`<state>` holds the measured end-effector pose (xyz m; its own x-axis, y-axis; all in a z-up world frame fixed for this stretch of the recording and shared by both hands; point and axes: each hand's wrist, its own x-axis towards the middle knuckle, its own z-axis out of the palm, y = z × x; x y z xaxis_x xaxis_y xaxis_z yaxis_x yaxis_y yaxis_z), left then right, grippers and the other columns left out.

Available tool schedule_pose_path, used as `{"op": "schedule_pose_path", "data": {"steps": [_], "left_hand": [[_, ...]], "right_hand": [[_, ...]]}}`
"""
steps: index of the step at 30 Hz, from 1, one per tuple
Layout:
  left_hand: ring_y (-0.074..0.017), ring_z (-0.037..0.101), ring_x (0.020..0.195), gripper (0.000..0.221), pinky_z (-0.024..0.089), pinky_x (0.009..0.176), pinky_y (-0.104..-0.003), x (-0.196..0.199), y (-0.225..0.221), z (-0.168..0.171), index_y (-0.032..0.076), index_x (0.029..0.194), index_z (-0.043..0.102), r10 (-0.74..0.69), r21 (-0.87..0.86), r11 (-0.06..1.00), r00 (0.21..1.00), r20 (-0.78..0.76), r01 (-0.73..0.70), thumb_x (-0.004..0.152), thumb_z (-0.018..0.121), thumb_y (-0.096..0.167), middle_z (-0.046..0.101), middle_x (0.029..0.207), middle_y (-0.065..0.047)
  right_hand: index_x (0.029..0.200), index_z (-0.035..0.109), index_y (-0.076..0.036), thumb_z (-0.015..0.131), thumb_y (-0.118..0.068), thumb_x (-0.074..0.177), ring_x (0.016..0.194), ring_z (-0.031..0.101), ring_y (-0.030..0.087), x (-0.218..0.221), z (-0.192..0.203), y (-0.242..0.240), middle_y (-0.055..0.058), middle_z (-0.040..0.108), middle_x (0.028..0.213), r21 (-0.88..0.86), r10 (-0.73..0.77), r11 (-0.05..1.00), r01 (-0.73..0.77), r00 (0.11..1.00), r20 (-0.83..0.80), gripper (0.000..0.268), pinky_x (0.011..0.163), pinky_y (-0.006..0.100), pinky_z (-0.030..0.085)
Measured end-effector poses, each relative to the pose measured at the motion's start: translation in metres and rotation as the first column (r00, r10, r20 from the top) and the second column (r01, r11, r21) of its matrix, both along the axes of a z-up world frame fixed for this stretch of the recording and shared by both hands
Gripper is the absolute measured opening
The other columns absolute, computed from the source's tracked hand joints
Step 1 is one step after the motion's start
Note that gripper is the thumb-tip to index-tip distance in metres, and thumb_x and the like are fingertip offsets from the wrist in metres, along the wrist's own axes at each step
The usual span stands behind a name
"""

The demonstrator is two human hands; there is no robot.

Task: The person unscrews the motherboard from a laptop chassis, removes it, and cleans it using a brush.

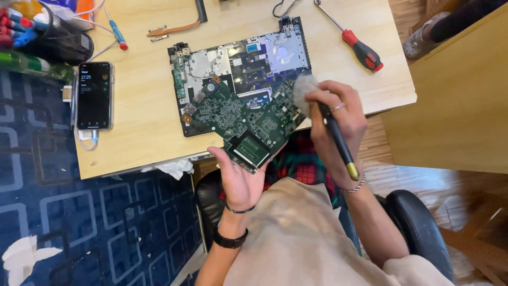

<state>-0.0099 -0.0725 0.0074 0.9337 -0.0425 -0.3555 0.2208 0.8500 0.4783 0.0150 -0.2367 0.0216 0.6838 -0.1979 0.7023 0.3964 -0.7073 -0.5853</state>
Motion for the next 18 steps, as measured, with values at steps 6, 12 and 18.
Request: {"op": "schedule_pose_path", "data": {"steps": [6, 12, 18], "left_hand": [[-0.0301, 0.061, 0.125, 0.076, 0.045, 0.115, -0.056, 0.005, -0.011, -0.035, 0.010, 0.147, 0.052, 0.021, -0.039, 0.999, 1.000, -0.010, -0.021, 0.099, 0.036, 0.067, 0.061, 0.139, -0.015], [-0.0102, 0.059, 0.087, 0.075, 0.048, 0.085, -0.021, -0.002, 0.025, -0.061, 0.009, 0.127, 0.061, -0.096, -0.255, 0.966, 0.979, -0.181, 0.047, 0.091, 0.052, 0.073, 0.059, 0.099, -0.002], [-0.0347, 0.063, 0.125, 0.078, 0.050, 0.109, -0.058, 0.005, 0.035, -0.022, 0.010, 0.145, 0.056, 0.007, -0.011, 1.000, 0.996, -0.089, -0.008, 0.098, 0.033, 0.068, 0.065, 0.136, -0.019]], "right_hand": [[0.093, 0.078, -0.014, 0.073, 0.007, 0.085, 0.085, 0.070, 0.035, -0.034, -0.013, 0.063, 0.013, 0.073, 0.102, 0.028, 0.112, 0.993, -0.110, 0.989, -0.091, 0.024, 0.081, 0.044, 0.058], [0.097, 0.081, -0.018, 0.073, -0.004, 0.081, 0.093, 0.073, 0.027, -0.050, -0.031, 0.103, 0.005, 0.075, 0.109, 0.235, 0.357, 0.920, -0.313, 0.917, -0.176, 0.022, 0.091, 0.035, 0.058], [0.101, 0.074, -0.003, 0.070, 0.017, 0.095, 0.095, 0.068, 0.038, 0.007, 0.013, 0.034, 0.019, 0.069, 0.104, -0.060, 0.041, 0.997, -0.044, 0.998, -0.045, 0.021, 0.090, 0.045, 0.055]]}}
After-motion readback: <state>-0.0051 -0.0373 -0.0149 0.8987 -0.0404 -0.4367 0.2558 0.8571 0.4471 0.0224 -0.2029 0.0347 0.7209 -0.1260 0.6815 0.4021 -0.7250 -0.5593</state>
